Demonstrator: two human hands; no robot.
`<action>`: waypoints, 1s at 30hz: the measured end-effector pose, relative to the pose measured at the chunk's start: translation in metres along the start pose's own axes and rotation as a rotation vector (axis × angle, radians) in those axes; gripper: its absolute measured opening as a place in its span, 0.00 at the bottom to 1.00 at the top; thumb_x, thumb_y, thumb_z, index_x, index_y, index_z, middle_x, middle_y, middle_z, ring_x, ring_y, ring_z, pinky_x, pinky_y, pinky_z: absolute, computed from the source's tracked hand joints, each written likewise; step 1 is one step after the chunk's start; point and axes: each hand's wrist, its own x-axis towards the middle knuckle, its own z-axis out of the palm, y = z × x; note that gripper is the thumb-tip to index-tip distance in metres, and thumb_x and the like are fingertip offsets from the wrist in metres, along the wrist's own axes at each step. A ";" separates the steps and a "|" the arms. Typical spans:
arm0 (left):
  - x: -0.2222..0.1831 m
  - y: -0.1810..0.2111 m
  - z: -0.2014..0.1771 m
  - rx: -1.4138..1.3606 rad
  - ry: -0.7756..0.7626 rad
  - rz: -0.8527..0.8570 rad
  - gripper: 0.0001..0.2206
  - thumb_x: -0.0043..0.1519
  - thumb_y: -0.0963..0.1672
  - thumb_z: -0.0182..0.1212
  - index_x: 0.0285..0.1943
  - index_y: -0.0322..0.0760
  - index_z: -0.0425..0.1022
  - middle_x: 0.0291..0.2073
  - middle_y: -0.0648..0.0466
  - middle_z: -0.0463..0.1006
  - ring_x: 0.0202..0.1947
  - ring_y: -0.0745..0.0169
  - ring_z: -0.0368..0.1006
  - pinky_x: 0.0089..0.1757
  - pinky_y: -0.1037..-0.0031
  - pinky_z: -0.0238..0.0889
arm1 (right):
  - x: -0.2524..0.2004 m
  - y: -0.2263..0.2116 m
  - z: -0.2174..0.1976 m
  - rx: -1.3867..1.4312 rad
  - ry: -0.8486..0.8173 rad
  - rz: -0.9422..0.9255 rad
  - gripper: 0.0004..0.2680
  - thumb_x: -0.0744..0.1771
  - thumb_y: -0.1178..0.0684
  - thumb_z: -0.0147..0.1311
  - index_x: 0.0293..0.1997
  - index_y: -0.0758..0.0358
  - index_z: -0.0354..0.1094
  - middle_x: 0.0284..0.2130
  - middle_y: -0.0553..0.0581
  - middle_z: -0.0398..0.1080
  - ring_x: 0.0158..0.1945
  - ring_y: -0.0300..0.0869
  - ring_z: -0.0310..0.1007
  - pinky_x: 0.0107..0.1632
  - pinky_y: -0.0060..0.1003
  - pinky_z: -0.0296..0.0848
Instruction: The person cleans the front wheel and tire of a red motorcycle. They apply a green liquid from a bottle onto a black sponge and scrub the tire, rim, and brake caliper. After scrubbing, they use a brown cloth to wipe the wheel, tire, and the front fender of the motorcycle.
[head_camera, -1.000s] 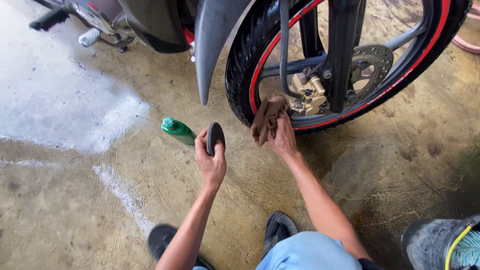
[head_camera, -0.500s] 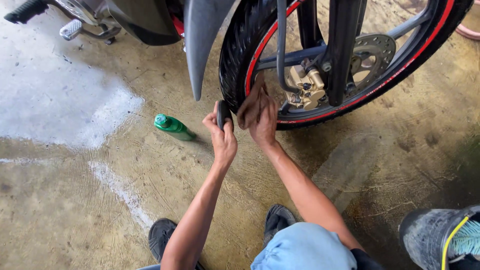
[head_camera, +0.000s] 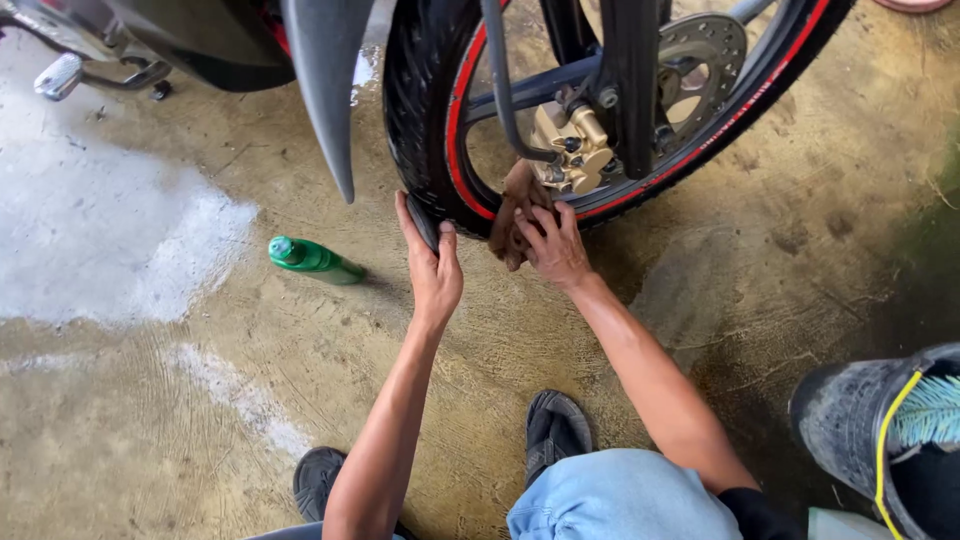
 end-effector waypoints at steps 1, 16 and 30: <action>-0.001 -0.001 0.001 -0.012 0.015 0.014 0.34 0.71 0.46 0.52 0.83 0.43 0.36 0.67 0.32 0.65 0.62 0.40 0.69 0.54 0.51 0.64 | 0.000 0.005 -0.003 -0.024 -0.005 -0.072 0.27 0.58 0.54 0.62 0.67 0.52 0.64 0.52 0.62 0.62 0.60 0.70 0.57 0.57 0.66 0.68; -0.025 -0.031 0.025 -0.083 0.168 -0.021 0.32 0.71 0.43 0.52 0.82 0.40 0.41 0.61 0.34 0.66 0.57 0.44 0.71 0.53 0.57 0.67 | -0.020 0.057 -0.074 -0.165 -0.052 0.036 0.15 0.62 0.51 0.58 0.54 0.53 0.71 0.47 0.57 0.67 0.54 0.56 0.67 0.56 0.58 0.64; -0.040 -0.070 0.063 -0.293 0.241 -0.222 0.28 0.71 0.43 0.51 0.81 0.42 0.46 0.64 0.32 0.59 0.53 0.44 0.69 0.51 0.55 0.75 | 0.001 0.003 -0.033 0.059 0.070 0.464 0.16 0.56 0.54 0.66 0.46 0.61 0.72 0.56 0.59 0.65 0.52 0.61 0.68 0.53 0.52 0.71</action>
